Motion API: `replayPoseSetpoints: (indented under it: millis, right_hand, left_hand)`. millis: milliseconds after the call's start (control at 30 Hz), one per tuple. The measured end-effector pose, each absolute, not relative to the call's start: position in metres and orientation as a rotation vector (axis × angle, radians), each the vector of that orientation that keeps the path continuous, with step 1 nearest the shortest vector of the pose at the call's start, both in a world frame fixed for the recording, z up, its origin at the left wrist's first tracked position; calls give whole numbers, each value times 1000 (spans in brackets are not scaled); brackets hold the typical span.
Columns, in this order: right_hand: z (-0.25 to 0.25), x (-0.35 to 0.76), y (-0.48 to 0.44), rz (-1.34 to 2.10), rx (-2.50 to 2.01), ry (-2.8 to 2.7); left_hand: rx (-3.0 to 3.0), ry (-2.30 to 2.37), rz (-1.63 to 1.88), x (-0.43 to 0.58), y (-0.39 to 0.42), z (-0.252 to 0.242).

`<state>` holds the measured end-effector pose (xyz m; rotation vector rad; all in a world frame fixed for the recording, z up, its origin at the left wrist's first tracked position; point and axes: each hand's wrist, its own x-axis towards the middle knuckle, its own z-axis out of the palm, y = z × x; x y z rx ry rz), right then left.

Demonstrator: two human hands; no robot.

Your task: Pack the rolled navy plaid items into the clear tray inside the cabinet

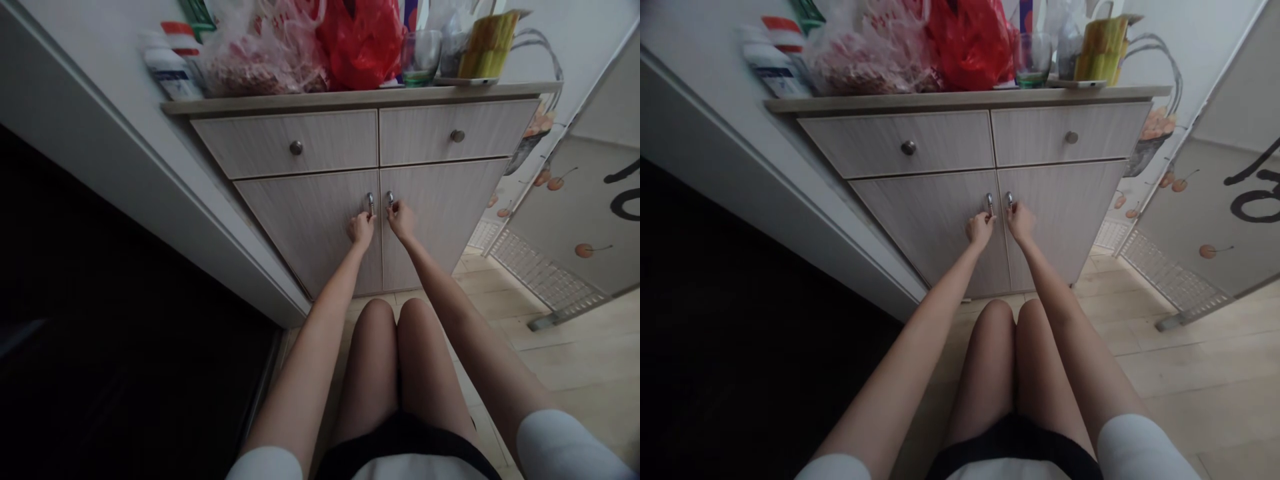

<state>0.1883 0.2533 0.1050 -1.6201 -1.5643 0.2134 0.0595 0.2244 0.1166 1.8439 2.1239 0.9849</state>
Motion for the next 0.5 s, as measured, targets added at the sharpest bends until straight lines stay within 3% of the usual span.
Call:
replayPoseSetpoints:
  millis: [133, 267, 500]
  right_hand:
    - [110, 188, 253, 253, -1664, -1577]
    - [116, 190, 257, 333, -1664, -1566]
    - [94, 206, 226, 682, -1134, -1206]
  left_hand:
    - [1785, 1957, 1034, 58, 233, 111]
    - [1645, 1692, 1309, 64, 234, 93]
    - [1430, 1409, 1564, 57, 178, 40]
